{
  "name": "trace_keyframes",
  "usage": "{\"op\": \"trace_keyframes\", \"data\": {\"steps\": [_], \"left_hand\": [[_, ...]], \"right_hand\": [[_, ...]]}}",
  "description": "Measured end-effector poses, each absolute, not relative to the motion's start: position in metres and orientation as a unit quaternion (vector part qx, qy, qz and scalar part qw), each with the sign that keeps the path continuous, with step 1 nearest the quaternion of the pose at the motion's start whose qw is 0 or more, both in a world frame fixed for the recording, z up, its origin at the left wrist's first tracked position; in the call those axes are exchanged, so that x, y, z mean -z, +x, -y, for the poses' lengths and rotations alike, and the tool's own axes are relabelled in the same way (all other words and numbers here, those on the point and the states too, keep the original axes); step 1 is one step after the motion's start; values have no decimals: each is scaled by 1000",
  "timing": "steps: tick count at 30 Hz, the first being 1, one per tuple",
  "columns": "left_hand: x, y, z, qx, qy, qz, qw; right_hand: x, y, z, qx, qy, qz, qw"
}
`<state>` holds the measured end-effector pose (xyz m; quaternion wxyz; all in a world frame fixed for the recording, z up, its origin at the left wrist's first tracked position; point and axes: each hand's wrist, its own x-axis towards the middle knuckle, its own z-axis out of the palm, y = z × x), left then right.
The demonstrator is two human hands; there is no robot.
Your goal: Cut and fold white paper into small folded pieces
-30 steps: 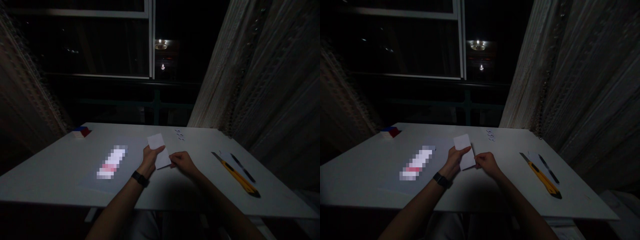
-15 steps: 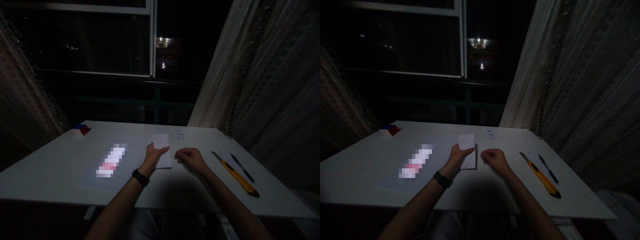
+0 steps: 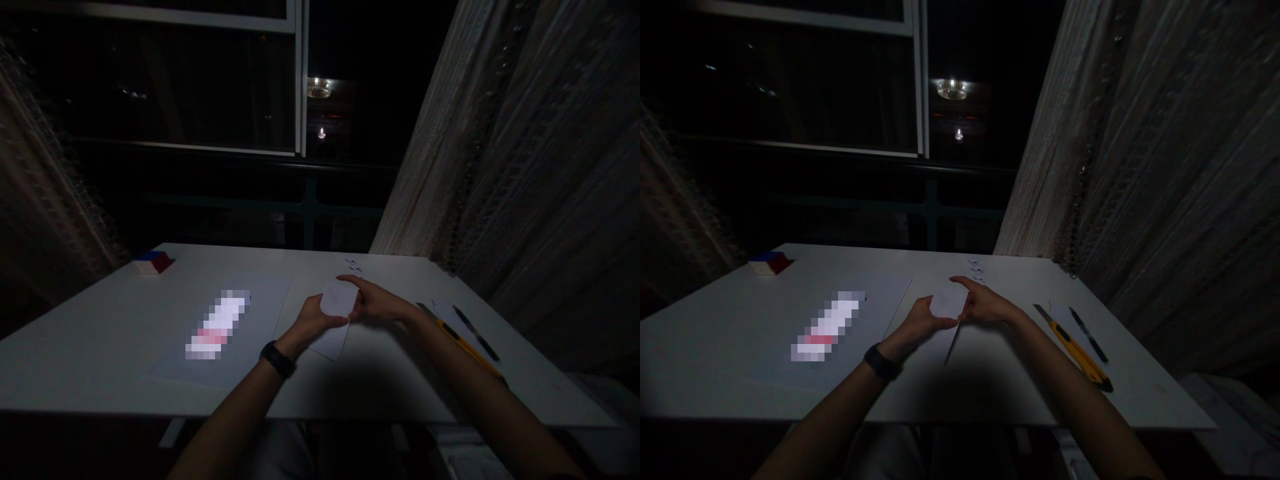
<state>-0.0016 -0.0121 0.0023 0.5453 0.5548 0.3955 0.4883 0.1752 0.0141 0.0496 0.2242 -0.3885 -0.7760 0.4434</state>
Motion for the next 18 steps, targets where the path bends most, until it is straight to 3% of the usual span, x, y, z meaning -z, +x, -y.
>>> {"op": "trace_keyframes", "data": {"steps": [10, 18], "left_hand": [[-10, -2, 19, -431, 581, -368, 585], [-10, -2, 19, -391, 597, -398, 576]], "right_hand": [[-68, 188, -16, -502, -361, 767, 174], [-73, 210, -27, -485, -397, 740, 244]]}}
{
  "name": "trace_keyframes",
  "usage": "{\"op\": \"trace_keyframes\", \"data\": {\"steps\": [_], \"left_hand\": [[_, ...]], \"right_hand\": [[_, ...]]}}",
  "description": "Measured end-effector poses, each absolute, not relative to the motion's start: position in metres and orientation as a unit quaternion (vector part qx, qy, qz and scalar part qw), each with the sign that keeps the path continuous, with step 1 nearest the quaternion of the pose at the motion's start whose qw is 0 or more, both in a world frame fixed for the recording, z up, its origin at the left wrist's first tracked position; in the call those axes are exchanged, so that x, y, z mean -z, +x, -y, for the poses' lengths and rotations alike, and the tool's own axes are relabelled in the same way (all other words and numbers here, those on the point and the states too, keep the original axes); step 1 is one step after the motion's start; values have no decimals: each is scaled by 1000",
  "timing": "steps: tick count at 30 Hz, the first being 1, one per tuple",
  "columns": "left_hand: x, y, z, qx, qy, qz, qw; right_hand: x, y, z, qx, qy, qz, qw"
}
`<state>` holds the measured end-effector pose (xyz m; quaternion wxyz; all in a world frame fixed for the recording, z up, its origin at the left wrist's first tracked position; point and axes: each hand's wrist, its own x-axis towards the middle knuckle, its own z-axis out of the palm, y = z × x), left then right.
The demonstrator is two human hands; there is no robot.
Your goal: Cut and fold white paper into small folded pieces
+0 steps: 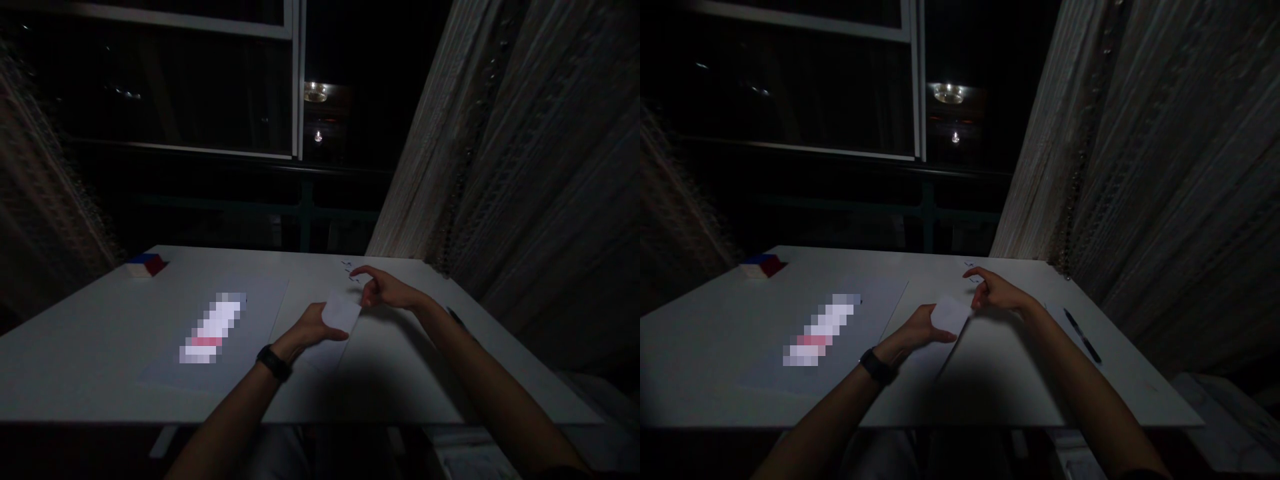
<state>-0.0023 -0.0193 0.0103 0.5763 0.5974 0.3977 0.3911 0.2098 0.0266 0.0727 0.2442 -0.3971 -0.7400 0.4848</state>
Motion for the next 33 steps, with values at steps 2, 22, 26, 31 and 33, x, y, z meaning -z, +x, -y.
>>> {"op": "trace_keyframes", "data": {"steps": [2, 22, 26, 31, 33], "left_hand": [[-11, -3, 20, -388, 594, -398, 581], [-10, -7, 16, -495, 485, -387, 608], [-6, -7, 14, -481, 480, -378, 629], [-9, -5, 16, -477, 487, -371, 631], [-10, -5, 17, -475, 486, -369, 634]], "right_hand": [[-76, 217, -28, -477, -406, 728, 278], [-22, 171, -12, -544, -416, 614, 394], [-8, 166, -11, -536, -423, 558, 472], [5, 162, -12, -513, -420, 543, 515], [5, 160, -10, -485, -427, 551, 528]]}}
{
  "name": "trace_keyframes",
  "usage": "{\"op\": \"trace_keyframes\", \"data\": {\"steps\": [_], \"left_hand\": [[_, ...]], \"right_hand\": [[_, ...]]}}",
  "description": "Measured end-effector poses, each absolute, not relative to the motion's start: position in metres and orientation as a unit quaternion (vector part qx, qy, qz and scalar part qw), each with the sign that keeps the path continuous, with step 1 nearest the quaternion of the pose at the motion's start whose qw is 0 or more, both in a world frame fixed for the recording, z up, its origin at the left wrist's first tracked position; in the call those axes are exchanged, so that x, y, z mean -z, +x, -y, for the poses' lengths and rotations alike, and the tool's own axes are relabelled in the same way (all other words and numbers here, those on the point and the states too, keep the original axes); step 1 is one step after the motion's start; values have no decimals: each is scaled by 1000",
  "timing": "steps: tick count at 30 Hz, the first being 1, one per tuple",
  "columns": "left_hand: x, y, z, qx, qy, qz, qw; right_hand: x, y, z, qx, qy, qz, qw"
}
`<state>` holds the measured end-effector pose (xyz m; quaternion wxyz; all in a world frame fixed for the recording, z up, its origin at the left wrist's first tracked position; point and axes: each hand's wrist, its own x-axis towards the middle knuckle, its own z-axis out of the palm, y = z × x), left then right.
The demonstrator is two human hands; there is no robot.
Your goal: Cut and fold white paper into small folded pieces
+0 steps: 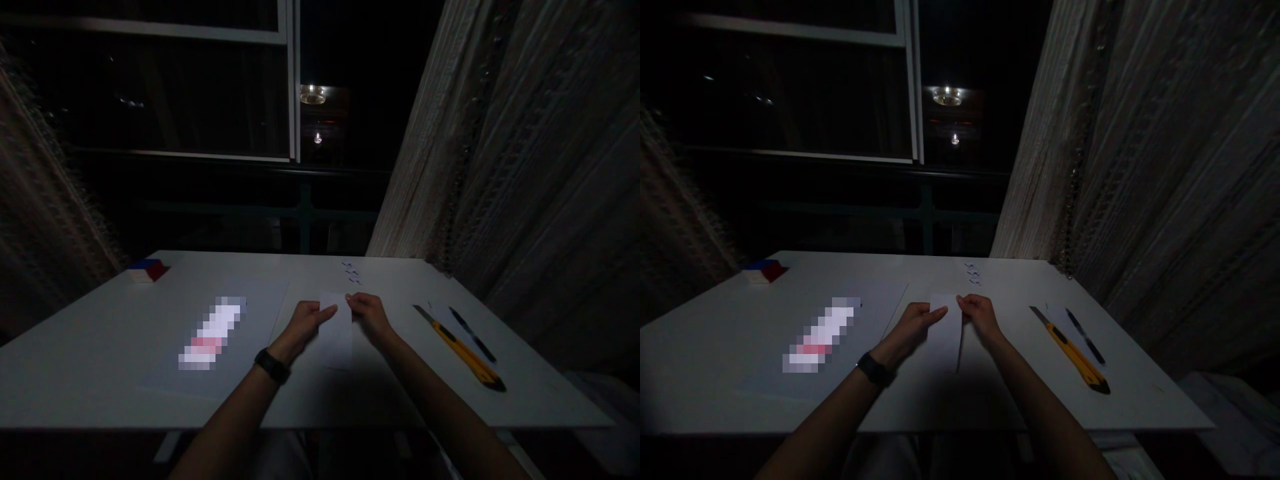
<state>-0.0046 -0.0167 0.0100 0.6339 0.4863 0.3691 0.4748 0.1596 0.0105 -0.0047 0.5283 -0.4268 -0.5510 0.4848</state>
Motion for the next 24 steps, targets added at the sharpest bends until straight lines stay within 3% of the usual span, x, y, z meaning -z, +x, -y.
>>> {"op": "trace_keyframes", "data": {"steps": [7, 17, 24], "left_hand": [[-7, -6, 12, -536, 438, -391, 607], [2, -12, 1, -598, 378, -397, 584], [3, -18, -3, -634, 324, -424, 560]], "right_hand": [[-2, 152, 1, -434, -465, 622, 457], [9, 156, -6, -394, -473, 665, 424], [5, 164, -7, -514, -386, 606, 468]]}}
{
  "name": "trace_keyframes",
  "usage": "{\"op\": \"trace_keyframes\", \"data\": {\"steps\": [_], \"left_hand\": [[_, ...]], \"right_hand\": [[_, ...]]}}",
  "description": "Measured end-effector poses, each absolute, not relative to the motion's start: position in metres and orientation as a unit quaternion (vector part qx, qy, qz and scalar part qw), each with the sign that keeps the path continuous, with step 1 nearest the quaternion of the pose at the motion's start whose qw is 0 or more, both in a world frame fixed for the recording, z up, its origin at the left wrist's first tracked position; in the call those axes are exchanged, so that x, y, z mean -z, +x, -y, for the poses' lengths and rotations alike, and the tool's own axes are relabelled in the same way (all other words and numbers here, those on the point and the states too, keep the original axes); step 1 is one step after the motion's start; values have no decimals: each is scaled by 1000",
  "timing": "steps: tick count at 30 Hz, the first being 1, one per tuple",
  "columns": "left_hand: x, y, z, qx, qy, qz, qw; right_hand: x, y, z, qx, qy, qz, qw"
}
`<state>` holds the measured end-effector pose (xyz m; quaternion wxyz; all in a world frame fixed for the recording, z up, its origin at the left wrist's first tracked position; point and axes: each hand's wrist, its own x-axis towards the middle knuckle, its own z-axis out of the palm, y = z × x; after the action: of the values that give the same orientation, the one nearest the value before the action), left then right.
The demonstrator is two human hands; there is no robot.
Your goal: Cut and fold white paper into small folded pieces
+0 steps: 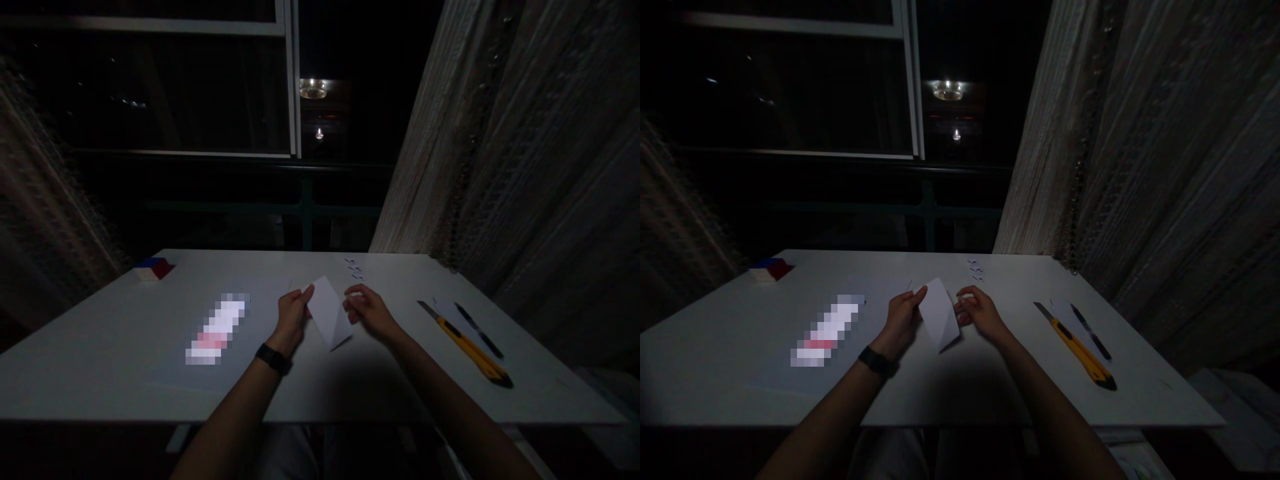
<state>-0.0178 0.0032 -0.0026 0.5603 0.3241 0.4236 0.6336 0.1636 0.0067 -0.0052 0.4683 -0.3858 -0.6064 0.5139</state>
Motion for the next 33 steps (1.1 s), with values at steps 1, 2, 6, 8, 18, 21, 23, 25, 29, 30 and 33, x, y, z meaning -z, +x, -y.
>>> {"op": "trace_keyframes", "data": {"steps": [1, 2, 6, 8, 18, 21, 23, 25, 29, 30, 33], "left_hand": [[2, -18, -4, -632, 321, -425, 564], [2, -18, -4, -627, 322, -424, 568], [2, -17, -3, -615, 333, -426, 574], [2, -16, -3, -610, 340, -426, 575], [-2, -14, -1, -593, 340, -420, 596], [-3, -13, 1, -584, 352, -426, 594], [-3, -11, 3, -580, 365, -419, 596], [-4, -10, 4, -574, 382, -408, 598], [-5, -8, 6, -559, 449, -396, 574], [-5, -7, 6, -560, 468, -394, 559], [-3, -6, 6, -565, 509, -406, 507]], "right_hand": [[4, 165, -6, -527, -362, 611, 467], [3, 166, -5, -538, -339, 624, 454], [1, 167, -1, -540, -274, 705, 370], [0, 166, 0, -522, -269, 728, 354], [6, 169, -4, -530, -378, 654, 386], [3, 169, -4, -529, -390, 631, 412], [1, 169, -3, -524, -403, 605, 444], [-1, 169, -4, -523, -414, 578, 471], [0, 171, -6, -500, -433, 579, 477], [0, 171, -6, -489, -437, 590, 471], [1, 170, -7, -460, -451, 615, 455]]}}
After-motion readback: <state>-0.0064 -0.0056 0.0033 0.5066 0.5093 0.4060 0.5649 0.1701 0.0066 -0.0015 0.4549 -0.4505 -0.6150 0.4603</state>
